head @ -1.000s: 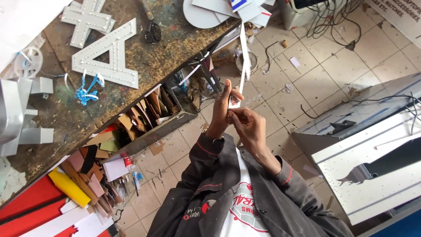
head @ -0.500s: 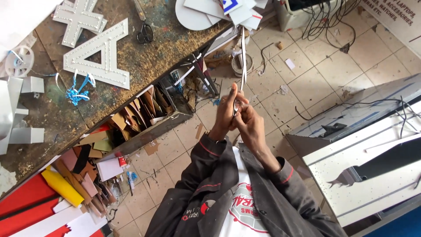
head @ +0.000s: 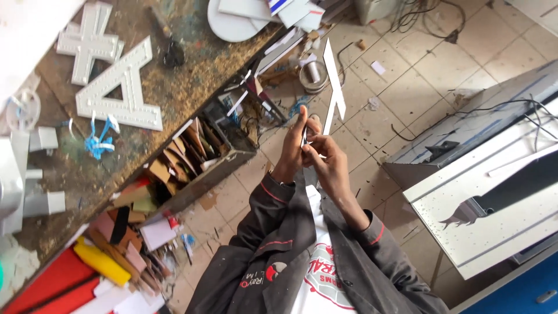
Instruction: Applying a blue LED strip to the interior channel of a white plastic letter 'A' cutout on a workbench.
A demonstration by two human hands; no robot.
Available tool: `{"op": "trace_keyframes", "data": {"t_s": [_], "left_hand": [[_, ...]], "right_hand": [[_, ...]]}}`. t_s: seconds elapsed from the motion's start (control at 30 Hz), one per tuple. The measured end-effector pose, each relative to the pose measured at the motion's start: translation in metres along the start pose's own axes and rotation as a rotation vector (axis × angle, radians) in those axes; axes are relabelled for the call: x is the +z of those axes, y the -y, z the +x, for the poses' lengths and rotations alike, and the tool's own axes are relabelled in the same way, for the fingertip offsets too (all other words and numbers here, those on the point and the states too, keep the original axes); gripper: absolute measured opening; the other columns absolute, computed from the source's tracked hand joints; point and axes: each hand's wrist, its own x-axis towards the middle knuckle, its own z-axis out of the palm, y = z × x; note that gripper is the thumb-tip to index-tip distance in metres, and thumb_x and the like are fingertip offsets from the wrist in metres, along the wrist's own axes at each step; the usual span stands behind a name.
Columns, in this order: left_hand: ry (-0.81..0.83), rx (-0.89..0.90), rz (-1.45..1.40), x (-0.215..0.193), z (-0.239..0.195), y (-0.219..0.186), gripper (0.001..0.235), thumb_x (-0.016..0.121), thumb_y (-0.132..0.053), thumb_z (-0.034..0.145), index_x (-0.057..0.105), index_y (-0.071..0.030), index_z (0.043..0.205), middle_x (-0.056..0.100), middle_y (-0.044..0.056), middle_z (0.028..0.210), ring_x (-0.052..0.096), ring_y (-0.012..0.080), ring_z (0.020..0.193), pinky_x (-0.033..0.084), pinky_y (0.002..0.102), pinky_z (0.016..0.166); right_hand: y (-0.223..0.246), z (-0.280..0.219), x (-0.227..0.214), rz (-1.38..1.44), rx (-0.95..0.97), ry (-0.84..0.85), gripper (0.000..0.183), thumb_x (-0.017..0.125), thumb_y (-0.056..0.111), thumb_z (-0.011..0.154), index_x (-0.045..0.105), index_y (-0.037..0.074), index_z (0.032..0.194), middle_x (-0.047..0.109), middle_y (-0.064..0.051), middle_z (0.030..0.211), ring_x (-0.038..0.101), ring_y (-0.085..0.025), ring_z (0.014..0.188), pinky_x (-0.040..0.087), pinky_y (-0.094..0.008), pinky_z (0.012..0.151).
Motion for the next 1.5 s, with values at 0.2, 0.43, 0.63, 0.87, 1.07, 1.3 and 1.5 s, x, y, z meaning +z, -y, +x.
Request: {"op": "trace_keyframes", "data": {"t_s": [0.2, 0.43, 0.63, 0.87, 1.07, 1.3, 1.5], "left_hand": [[0.075, 0.006, 0.028, -0.01, 0.004, 0.001, 0.076, 0.045, -0.067, 0.119, 0.076, -0.004, 0.092, 0.046, -0.004, 0.082, 0.04, -0.0026, 0.049, 0.028, 0.012, 0.034], [0.272, 0.256, 0.067, -0.031, 0.027, 0.017, 0.103, 0.015, -0.084, 0.115, 0.066, -0.003, 0.154, 0.061, 0.008, 0.112, 0.052, 0.0027, 0.041, 0.039, 0.015, 0.026], [-0.014, 0.398, 0.469, -0.043, -0.004, -0.033, 0.063, 0.046, -0.058, 0.121, 0.069, -0.01, 0.154, 0.061, 0.002, 0.056, 0.06, 0.0085, 0.051, 0.049, 0.023, 0.044], [-0.184, 0.432, 0.365, -0.096, -0.007, -0.073, 0.059, 0.05, -0.061, 0.12, 0.079, -0.011, 0.128, 0.064, 0.015, 0.052, 0.067, 0.0177, 0.04, 0.053, 0.023, 0.035], [-0.092, 0.479, 0.119, -0.149, 0.011, -0.111, 0.062, 0.054, -0.063, 0.121, 0.072, -0.004, 0.125, 0.071, 0.012, 0.086, 0.083, 0.0256, 0.088, 0.067, 0.039, 0.083], [0.023, 0.546, 0.41, -0.141, -0.006, -0.137, 0.03, 0.07, -0.04, 0.117, 0.078, -0.012, 0.123, 0.078, 0.008, 0.088, 0.079, 0.0175, 0.093, 0.064, 0.035, 0.088], [0.04, 0.53, 0.579, -0.142, -0.006, -0.15, 0.036, 0.069, -0.038, 0.115, 0.077, -0.007, 0.131, 0.075, 0.019, 0.088, 0.077, 0.0238, 0.093, 0.063, 0.042, 0.088]], "right_hand": [[-0.009, 0.012, -0.005, -0.091, -0.018, 0.046, 0.024, 0.068, 0.023, 0.119, 0.073, 0.001, 0.11, 0.067, -0.009, 0.07, 0.069, -0.018, 0.059, 0.058, -0.033, 0.054], [0.013, 0.034, 0.015, -0.254, -0.077, 0.097, 0.03, 0.058, 0.026, 0.121, 0.072, 0.01, 0.099, 0.068, -0.004, 0.06, 0.064, -0.018, 0.059, 0.054, -0.034, 0.063], [-0.028, 0.068, 0.043, -0.15, -0.121, 0.091, 0.026, 0.052, 0.013, 0.114, 0.07, 0.007, 0.097, 0.059, -0.006, 0.06, 0.057, -0.017, 0.061, 0.053, -0.034, 0.061], [-0.078, 0.071, 0.111, 0.168, -0.092, 0.183, 0.022, 0.055, 0.017, 0.116, 0.066, 0.008, 0.098, 0.053, -0.005, 0.07, 0.062, -0.017, 0.063, 0.05, -0.028, 0.061], [-0.082, 0.05, 0.131, 0.22, -0.053, 0.253, 0.031, 0.056, 0.027, 0.12, 0.058, 0.003, 0.102, 0.051, -0.009, 0.075, 0.072, -0.031, 0.066, 0.063, -0.046, 0.063], [-0.029, 0.07, 0.169, -0.084, 0.418, 0.298, 0.06, 0.047, 0.06, 0.121, 0.062, 0.005, 0.103, 0.064, -0.018, 0.076, 0.078, -0.037, 0.066, 0.065, -0.057, 0.05], [-0.108, 0.081, 0.144, 0.129, 0.264, 0.249, 0.024, 0.07, 0.025, 0.118, 0.075, 0.005, 0.106, 0.059, -0.006, 0.082, 0.06, -0.014, 0.071, 0.066, -0.035, 0.07]]}}
